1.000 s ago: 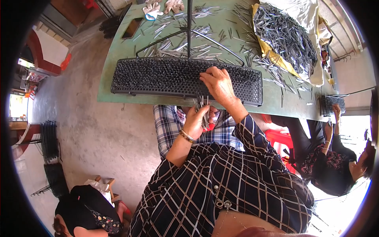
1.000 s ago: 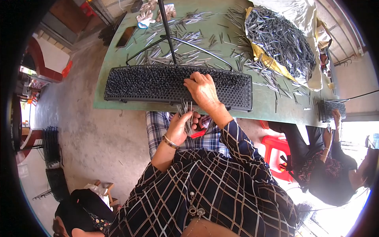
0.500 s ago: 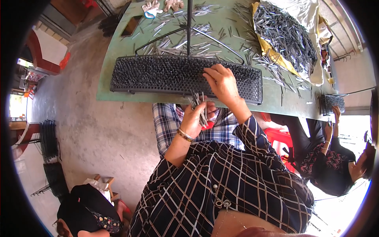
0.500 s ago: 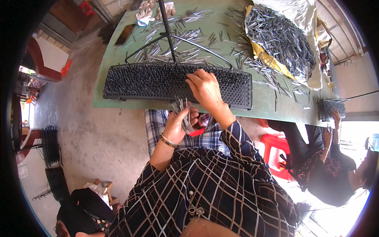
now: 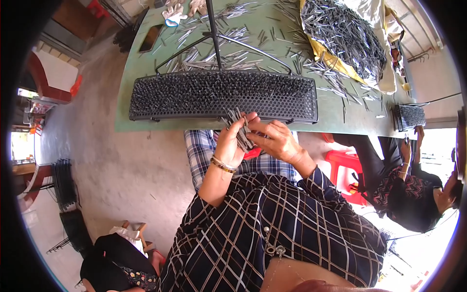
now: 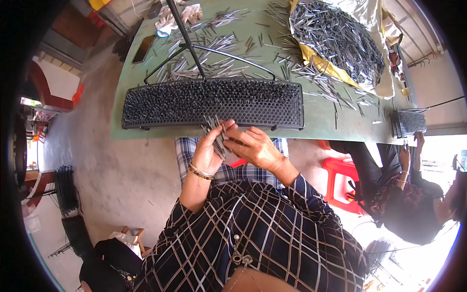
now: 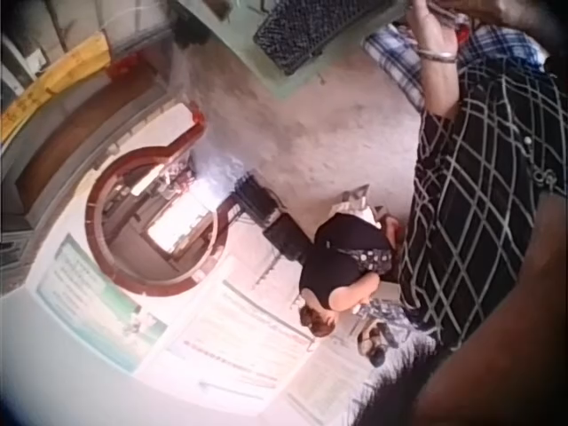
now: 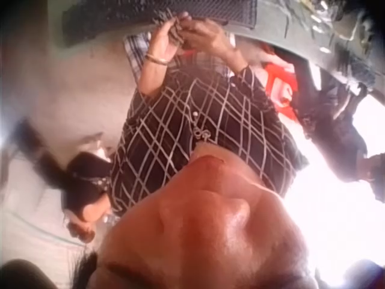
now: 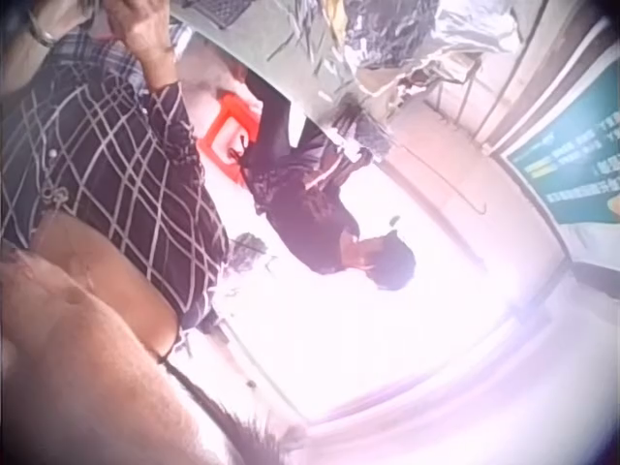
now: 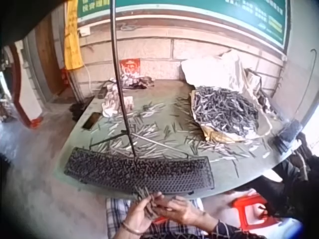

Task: The recorder is inserting small metal pins into a perforated black template as part of an assembly task.

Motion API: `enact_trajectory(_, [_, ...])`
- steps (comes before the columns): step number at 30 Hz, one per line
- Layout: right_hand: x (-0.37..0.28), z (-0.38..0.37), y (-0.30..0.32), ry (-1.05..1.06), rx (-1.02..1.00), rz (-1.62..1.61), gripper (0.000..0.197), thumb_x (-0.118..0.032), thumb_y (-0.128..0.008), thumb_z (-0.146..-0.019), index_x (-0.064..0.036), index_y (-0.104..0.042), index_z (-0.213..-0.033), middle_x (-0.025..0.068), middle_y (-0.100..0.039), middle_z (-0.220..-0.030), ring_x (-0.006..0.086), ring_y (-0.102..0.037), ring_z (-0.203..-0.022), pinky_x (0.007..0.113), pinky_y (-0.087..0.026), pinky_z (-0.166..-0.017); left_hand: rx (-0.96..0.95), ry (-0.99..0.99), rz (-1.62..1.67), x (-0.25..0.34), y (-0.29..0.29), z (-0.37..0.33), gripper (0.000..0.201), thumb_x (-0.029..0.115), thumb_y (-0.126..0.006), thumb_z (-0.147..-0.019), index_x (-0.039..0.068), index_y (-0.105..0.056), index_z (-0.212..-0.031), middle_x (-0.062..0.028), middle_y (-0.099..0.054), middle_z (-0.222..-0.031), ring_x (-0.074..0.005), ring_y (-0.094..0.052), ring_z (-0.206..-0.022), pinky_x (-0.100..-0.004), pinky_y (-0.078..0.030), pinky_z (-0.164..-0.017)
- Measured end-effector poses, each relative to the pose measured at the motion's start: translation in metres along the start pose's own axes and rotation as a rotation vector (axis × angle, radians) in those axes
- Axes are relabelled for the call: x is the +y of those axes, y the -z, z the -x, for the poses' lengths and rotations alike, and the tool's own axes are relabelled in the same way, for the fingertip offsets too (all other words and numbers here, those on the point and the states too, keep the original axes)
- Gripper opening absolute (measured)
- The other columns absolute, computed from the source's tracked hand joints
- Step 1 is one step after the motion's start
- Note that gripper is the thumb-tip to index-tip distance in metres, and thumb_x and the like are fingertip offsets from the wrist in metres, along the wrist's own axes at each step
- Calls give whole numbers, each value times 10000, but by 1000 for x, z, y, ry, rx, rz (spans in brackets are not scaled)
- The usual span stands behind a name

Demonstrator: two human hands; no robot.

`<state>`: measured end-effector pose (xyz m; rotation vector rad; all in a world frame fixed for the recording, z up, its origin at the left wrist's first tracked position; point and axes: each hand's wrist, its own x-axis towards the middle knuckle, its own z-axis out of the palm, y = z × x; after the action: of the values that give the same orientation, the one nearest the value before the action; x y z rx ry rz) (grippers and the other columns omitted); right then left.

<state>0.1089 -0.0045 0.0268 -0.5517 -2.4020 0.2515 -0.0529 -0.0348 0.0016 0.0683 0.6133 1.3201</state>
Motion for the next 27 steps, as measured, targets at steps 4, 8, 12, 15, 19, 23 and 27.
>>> enact_trajectory(4, [5,2,6,28,-21,21,372,-106,-687,-646,-66,-650,-1014,53,-603,-1058,189,-611,-796,304,-461,-675,-68,73,22,-1,9,-1,161,112,-515,-911,43,-527,-1056,-134,-633,-1057,-251,-615,-983,-372,-539,-805])
enact_trajectory(8, [11,-11,5,-218,192,-203,248,-92,-674,-743,-37,-647,-983,75,-640,-903,194,-605,-711,286,-489,-631,-23,100,20,-5,12,-4,173,114,-527,-906,41,-499,-1060,-171,-624,-1050,-247,-632,-940,-371,-563,-759])
enact_trajectory(12, [26,-29,-1,-832,280,-617,187,-124,-634,-858,5,-635,-993,69,-650,-814,109,-579,-625,237,-480,-560,35,80,-98,-6,9,-3,202,124,-535,-903,37,-477,-1076,-188,-607,-1067,-249,-624,-957,-389,-561,-777])
enact_trajectory(15, [40,-40,-6,-859,257,-705,224,-147,-643,-862,28,-633,-1002,47,-647,-769,64,-544,-586,212,-458,-530,42,46,-131,-5,6,0,222,138,-543,-902,34,-468,-1083,-178,-595,-1087,-248,-617,-968,-380,-561,-777])
enact_trajectory(19, [39,-41,-8,-905,126,-781,242,-144,-657,-852,52,-637,-994,27,-628,-715,49,-526,-563,203,-437,-507,88,-37,-152,-3,0,2,232,151,-537,-913,28,-476,-1100,-153,-598,-1066,-224,-614,-958,-362,-563,-768])
enact_trajectory(23, [37,-36,-13,-905,29,-777,225,-142,-660,-848,54,-650,-957,10,-604,-672,38,-506,-564,205,-416,-489,37,-28,-228,-4,6,1,221,155,-546,-914,17,-518,-1083,-124,-616,-999,-194,-625,-902,-335,-579,-697])
enact_trajectory(27, [37,-33,-11,-917,-95,-771,192,-139,-648,-845,43,-656,-905,5,-576,-626,35,-470,-550,226,-396,-476,58,36,-379,-6,11,2,187,154,-575,-895,17,-572,-1022,-92,-629,-907,-168,-638,-809,-302,-583,-601])
